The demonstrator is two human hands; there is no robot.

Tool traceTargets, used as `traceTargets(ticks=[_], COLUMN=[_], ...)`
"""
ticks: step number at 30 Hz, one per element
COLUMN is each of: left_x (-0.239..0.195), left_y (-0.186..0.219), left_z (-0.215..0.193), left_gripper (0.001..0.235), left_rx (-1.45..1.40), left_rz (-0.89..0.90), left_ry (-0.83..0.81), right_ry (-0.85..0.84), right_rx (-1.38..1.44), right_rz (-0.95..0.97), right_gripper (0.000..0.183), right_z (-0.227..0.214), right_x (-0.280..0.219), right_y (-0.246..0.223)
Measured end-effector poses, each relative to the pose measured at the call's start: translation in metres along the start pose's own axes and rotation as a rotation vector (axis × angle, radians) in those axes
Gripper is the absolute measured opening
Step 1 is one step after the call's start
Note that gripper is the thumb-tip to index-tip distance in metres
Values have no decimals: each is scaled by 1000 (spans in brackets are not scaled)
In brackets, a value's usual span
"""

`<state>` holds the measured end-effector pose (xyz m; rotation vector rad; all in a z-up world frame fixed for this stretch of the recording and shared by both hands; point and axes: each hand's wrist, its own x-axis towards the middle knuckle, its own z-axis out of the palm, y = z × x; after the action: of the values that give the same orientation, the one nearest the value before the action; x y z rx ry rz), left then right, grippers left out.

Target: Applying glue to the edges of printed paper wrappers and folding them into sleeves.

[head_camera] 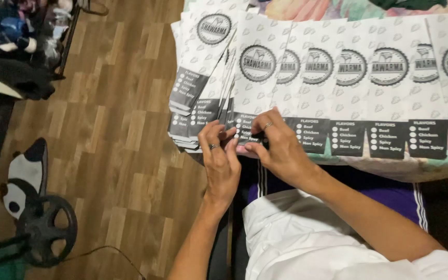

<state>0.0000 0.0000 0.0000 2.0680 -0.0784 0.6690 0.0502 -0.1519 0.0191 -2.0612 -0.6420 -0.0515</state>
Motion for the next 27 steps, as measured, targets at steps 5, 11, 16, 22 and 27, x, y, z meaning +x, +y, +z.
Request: traceTargets(ticks=[5, 11, 16, 22, 27], left_x=[-2, -2, 34, 125, 198], left_y=[-1, 8, 42, 69, 66], left_z=[3, 12, 46, 158, 299], left_gripper=[25, 33, 34, 45, 29], left_rx=[84, 239, 383, 221, 375], left_rz=[41, 170, 391, 491, 401], left_ry=[-16, -25, 85, -214, -331], right_ry=[-43, -62, 137, 201, 312], right_rx=[10, 168, 63, -458, -494], right_rz=[44, 50, -52, 120, 89], right_gripper=[29, 42, 47, 45, 26], right_z=[-7, -57, -153, -268, -300], right_x=[-1, 5, 22, 45, 86], right_y=[5, 13, 54, 163, 229])
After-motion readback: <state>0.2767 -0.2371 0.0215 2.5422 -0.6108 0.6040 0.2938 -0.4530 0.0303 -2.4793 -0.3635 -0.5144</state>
